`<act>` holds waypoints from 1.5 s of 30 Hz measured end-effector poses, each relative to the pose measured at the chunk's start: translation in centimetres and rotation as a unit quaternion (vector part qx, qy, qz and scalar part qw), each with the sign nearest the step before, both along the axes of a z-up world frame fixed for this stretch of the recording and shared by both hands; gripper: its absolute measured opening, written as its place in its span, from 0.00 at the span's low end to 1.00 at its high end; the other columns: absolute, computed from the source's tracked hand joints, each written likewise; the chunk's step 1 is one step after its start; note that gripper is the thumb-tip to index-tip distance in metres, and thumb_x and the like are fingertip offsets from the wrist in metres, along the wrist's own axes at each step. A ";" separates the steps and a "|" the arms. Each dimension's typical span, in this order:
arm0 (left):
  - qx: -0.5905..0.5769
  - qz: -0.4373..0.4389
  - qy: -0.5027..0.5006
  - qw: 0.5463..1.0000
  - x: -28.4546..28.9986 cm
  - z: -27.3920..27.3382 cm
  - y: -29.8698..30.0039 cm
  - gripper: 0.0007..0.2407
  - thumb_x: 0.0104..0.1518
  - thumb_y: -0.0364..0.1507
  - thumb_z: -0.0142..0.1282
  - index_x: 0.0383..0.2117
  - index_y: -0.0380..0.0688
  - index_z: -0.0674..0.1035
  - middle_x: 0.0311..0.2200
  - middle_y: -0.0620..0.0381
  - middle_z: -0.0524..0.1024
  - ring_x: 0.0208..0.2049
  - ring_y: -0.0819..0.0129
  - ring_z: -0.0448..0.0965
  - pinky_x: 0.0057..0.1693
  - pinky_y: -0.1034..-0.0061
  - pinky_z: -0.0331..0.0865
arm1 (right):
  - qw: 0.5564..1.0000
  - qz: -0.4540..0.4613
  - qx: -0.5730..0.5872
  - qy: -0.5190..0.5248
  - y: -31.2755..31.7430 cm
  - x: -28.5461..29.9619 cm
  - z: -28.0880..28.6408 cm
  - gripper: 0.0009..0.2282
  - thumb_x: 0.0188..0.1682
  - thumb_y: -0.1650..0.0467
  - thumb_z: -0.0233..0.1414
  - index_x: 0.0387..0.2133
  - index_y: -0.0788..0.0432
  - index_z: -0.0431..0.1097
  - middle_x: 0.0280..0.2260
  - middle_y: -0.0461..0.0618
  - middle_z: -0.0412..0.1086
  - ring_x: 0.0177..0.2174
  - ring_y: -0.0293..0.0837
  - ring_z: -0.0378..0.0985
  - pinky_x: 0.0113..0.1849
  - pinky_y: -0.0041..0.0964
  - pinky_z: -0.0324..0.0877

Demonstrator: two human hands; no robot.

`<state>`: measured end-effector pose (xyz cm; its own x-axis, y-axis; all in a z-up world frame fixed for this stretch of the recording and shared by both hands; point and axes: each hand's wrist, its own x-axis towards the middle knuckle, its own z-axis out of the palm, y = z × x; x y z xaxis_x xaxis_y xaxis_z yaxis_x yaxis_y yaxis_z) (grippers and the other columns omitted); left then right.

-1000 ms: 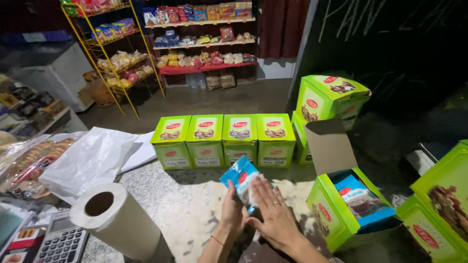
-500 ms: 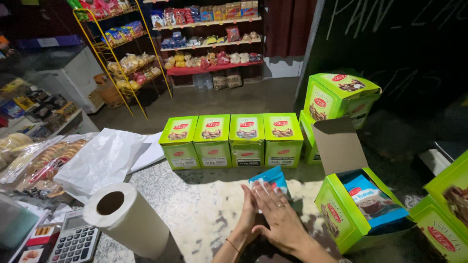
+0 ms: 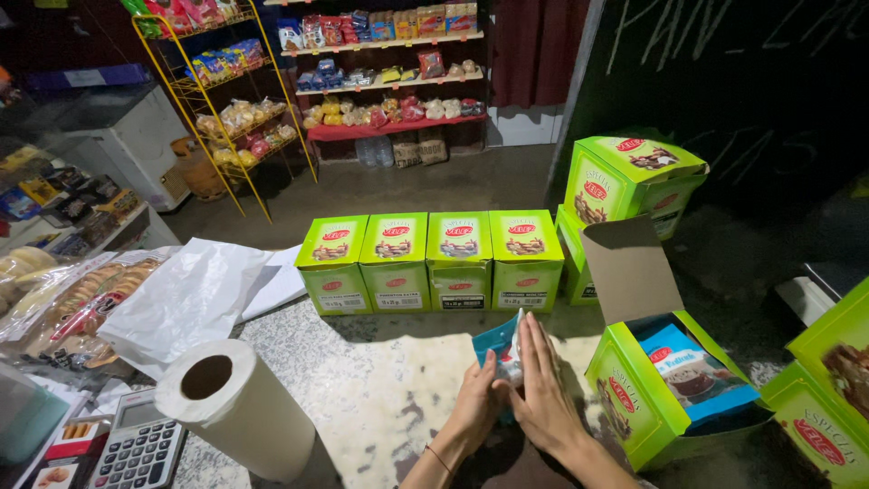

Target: The person picks up several small blue packages from a counter, wipes one with a cloth, and then places them into green boxes one by one. Later, the person takes larger green packets of oregano and packs them into the same green boxes.

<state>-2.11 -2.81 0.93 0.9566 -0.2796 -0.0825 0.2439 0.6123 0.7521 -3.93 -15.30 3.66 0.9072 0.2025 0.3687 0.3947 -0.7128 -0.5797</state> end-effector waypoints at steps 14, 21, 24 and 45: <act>0.148 0.208 -0.017 0.967 0.9 1.0 1.5 0.17 0.62 0.38 0.52 0.52 0.43 0.69 0.36 0.53 0.75 0.34 0.67 0.76 0.41 0.73 0.73 | 0.937 -0.132 0.310 0.089 0.4 -0.2 -2.0 0.18 0.44 0.69 0.61 0.49 0.58 0.77 0.38 0.54 0.84 0.32 0.44 0.89 0.32 0.32 0.86; 0.162 0.127 -0.126 0.970 -1.3 3.3 0.4 0.39 0.53 0.51 0.54 0.70 0.49 0.53 0.64 0.42 0.67 0.63 0.54 0.70 0.65 0.58 0.71 | 0.966 -0.121 0.188 -0.131 -0.7 0.1 -2.1 0.19 0.47 0.76 0.60 0.53 0.49 0.73 0.33 0.49 0.83 0.10 0.29 0.65 0.09 0.19 0.60; 0.127 0.048 -0.146 0.980 -1.2 2.7 0.3 0.41 0.56 0.55 0.43 0.72 0.58 0.36 0.74 0.51 0.28 0.74 0.50 0.42 0.73 0.52 0.43 | 0.983 -0.023 0.130 -0.125 -0.1 -0.8 -1.8 0.34 0.37 0.89 0.49 0.58 0.49 0.66 0.60 0.48 0.68 0.48 0.41 0.83 0.24 0.17 0.85; -0.111 -0.094 0.004 0.989 -1.2 1.9 0.2 0.38 0.56 0.62 0.32 0.71 0.59 0.55 0.72 0.50 0.53 0.71 0.52 0.54 0.71 0.55 0.49 | 0.962 0.063 -0.210 -0.160 0.4 0.5 -2.4 0.42 0.51 0.44 0.16 0.71 0.61 0.28 0.73 0.56 0.24 0.71 0.48 0.23 0.67 0.48 0.22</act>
<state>-3.32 -2.58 2.78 0.8855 -0.4646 -0.0062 0.3747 0.7060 0.6010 -3.44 -14.87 1.23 0.7185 0.4961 0.4876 0.6048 -0.7918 -0.0856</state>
